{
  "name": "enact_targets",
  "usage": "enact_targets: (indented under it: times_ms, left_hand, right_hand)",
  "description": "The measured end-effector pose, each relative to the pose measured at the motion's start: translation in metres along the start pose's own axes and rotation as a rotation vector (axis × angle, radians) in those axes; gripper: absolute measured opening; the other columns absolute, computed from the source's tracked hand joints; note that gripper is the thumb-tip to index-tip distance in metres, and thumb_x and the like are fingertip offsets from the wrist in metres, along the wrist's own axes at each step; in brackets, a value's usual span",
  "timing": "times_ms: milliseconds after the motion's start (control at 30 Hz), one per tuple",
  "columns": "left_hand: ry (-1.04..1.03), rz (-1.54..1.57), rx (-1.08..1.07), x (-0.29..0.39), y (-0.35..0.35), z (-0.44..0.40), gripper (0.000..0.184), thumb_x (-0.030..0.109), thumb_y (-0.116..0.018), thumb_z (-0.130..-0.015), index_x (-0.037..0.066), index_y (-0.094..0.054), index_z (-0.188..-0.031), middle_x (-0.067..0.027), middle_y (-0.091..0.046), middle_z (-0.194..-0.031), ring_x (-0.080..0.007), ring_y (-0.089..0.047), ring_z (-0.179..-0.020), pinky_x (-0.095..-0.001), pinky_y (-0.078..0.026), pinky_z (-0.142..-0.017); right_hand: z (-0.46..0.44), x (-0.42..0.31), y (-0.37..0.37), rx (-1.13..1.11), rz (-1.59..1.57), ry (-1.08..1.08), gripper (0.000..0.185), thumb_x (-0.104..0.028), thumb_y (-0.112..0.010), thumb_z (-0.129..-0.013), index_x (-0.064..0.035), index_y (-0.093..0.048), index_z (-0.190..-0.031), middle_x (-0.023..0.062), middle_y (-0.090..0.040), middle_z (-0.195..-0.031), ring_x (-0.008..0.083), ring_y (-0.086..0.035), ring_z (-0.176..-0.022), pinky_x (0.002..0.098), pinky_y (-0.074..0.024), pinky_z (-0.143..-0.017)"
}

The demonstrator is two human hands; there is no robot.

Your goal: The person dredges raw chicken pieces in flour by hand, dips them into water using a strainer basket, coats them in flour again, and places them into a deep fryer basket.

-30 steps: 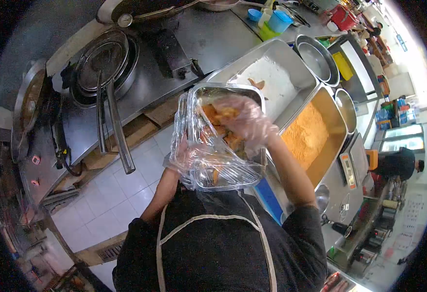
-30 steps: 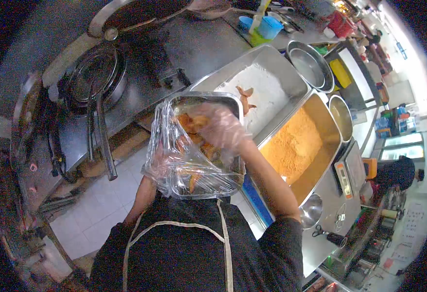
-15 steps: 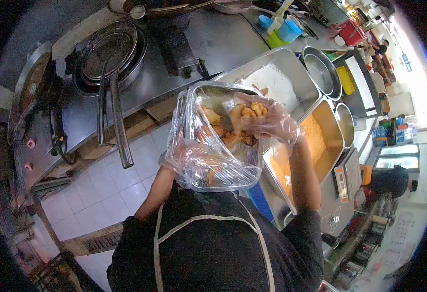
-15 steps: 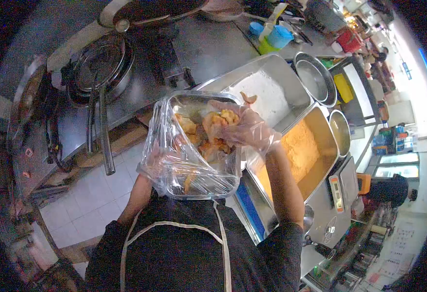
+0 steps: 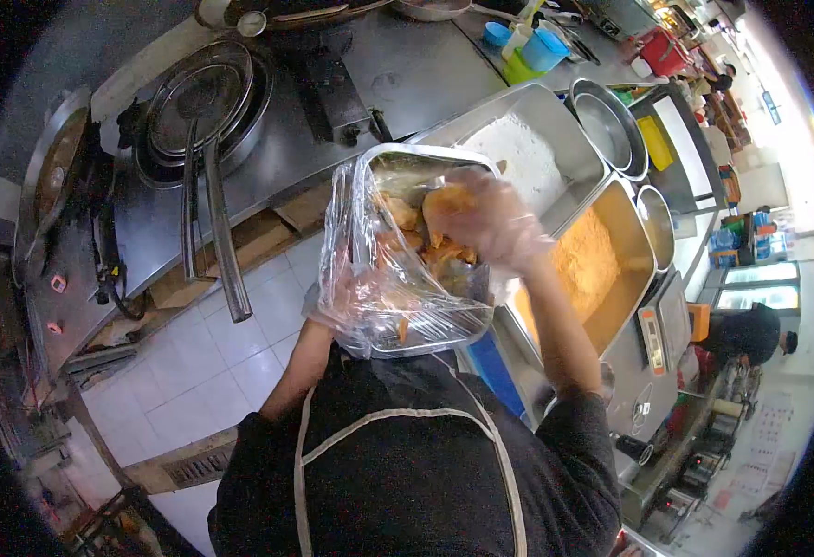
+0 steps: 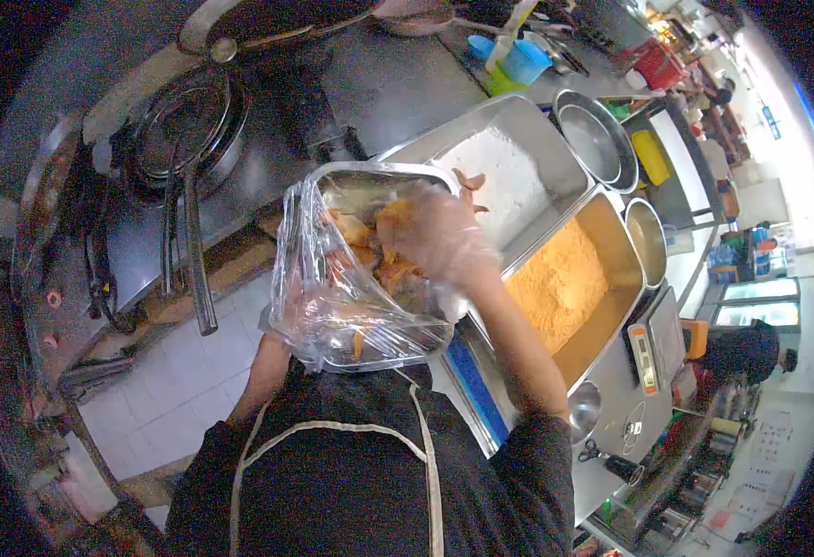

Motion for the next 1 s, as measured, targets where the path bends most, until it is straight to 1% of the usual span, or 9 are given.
enact_targets:
  times_ms: [133, 200, 333, 433, 600, 667, 733, 867, 1000]
  left_hand:
    - [-0.028, -0.005, 0.036, 0.01, 0.012, 0.008, 0.053, 0.048, -0.032, -0.094, 0.006, -0.044, -0.125, -0.0091, -0.058, -0.109, -0.0242, -0.057, -0.094, -0.0348, -0.05, -0.081]
    - [-0.047, -0.008, 0.053, 0.019, 0.017, 0.011, 0.053, 0.047, -0.032, -0.094, 0.006, -0.044, -0.125, -0.009, -0.057, -0.109, -0.0242, -0.057, -0.094, -0.0347, -0.05, -0.081]
    - [-0.106, -0.011, 0.094, 0.038, 0.03, 0.016, 0.052, 0.046, -0.032, -0.094, 0.007, -0.044, -0.125, -0.0087, -0.057, -0.109, -0.0241, -0.057, -0.094, -0.0345, -0.05, -0.081]
    - [-0.139, -0.01, 0.103, 0.051, 0.038, 0.017, 0.051, 0.046, -0.032, -0.094, 0.007, -0.044, -0.125, -0.0085, -0.057, -0.109, -0.0241, -0.057, -0.094, -0.0344, -0.05, -0.081]
    - [-0.13, -0.02, 0.039, 0.069, 0.034, 0.005, 0.049, 0.044, -0.032, -0.095, 0.008, -0.044, -0.125, -0.0082, -0.057, -0.11, -0.024, -0.057, -0.094, -0.0342, -0.05, -0.081]
    - [-0.086, -0.021, -0.001, 0.063, 0.028, -0.003, 0.049, 0.044, -0.032, -0.095, 0.008, -0.044, -0.125, -0.008, -0.057, -0.11, -0.0239, -0.057, -0.094, -0.0341, -0.05, -0.081]
    - [-0.036, -0.018, -0.039, 0.052, 0.024, -0.009, 0.048, 0.043, -0.032, -0.095, 0.008, -0.045, -0.125, -0.0079, -0.057, -0.11, -0.0239, -0.057, -0.094, -0.034, -0.05, -0.081]
    - [0.081, -0.006, -0.121, 0.007, -0.001, -0.01, 0.047, 0.043, -0.032, -0.096, 0.008, -0.045, -0.125, -0.0076, -0.057, -0.111, -0.0238, -0.057, -0.094, -0.0339, -0.05, -0.082]
    - [0.153, -0.027, -0.174, -0.037, -0.024, 0.016, 0.046, 0.042, -0.032, -0.096, 0.009, -0.045, -0.125, -0.0073, -0.057, -0.111, -0.0237, -0.057, -0.094, -0.0337, -0.05, -0.082]
  right_hand:
    - [-0.005, 0.015, -0.057, -0.151, 0.449, 0.051, 0.048, -0.025, -0.064, -0.072, -0.0063, -0.054, -0.114, 0.0207, -0.062, -0.094, 0.0354, -0.06, -0.091, 0.0405, -0.0474, -0.082]
    - [-0.01, 0.039, -0.066, -0.197, 0.281, -0.2, 0.046, -0.021, -0.063, -0.068, -0.0068, -0.055, -0.112, 0.0192, -0.063, -0.092, 0.0348, -0.06, -0.09, 0.0374, -0.048, -0.082]
    - [0.004, 0.057, 0.026, 0.23, -0.406, -0.002, 0.04, -0.014, -0.068, -0.069, 0.0004, -0.056, -0.105, 0.0116, -0.064, -0.085, 0.0192, -0.062, -0.076, 0.0299, -0.0516, -0.066]
    - [0.014, 0.091, 0.081, 0.381, -0.628, -0.266, 0.061, -0.035, -0.07, -0.075, 0.0039, -0.046, -0.115, 0.0225, -0.059, -0.093, 0.0306, -0.057, -0.099, 0.0387, -0.047, -0.083]
    - [0.055, 0.111, 0.14, 0.947, 0.577, -0.186, 0.077, -0.04, -0.073, -0.075, 0.0039, -0.031, -0.122, 0.0269, -0.043, -0.121, 0.0283, -0.055, -0.103, 0.0294, -0.0488, -0.08]
    - [0.105, 0.055, 0.134, 0.906, -0.259, -0.257, 0.077, -0.041, -0.072, -0.075, 0.0018, -0.03, -0.122, 0.026, -0.034, -0.13, 0.0283, -0.054, -0.106, 0.0297, -0.0491, -0.081]
    - [0.138, 0.004, 0.111, 0.901, -0.43, -0.226, 0.071, -0.031, -0.073, -0.076, -0.0042, -0.029, -0.125, 0.0153, -0.05, -0.112, 0.0193, -0.055, -0.099, 0.029, -0.0504, -0.078]
    - [0.174, -0.058, 0.015, 0.412, 0.098, -0.214, 0.051, -0.024, -0.071, -0.074, -0.0086, -0.05, -0.117, 0.0099, -0.052, -0.106, 0.023, -0.055, -0.094, 0.0355, -0.0479, -0.079]
    - [0.217, -0.1, -0.063, 0.383, 0.635, 0.068, 0.043, -0.02, -0.069, -0.071, -0.0217, -0.057, -0.112, 0.0072, -0.051, -0.107, 0.0279, -0.052, -0.095, 0.0411, -0.0484, -0.073]
Point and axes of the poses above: each hand's wrist, its own z-axis away from the middle knuckle, its own y-axis out of the back of the hand, x = y × z, the point moved 7 cm from there along -z, towards the middle knuckle
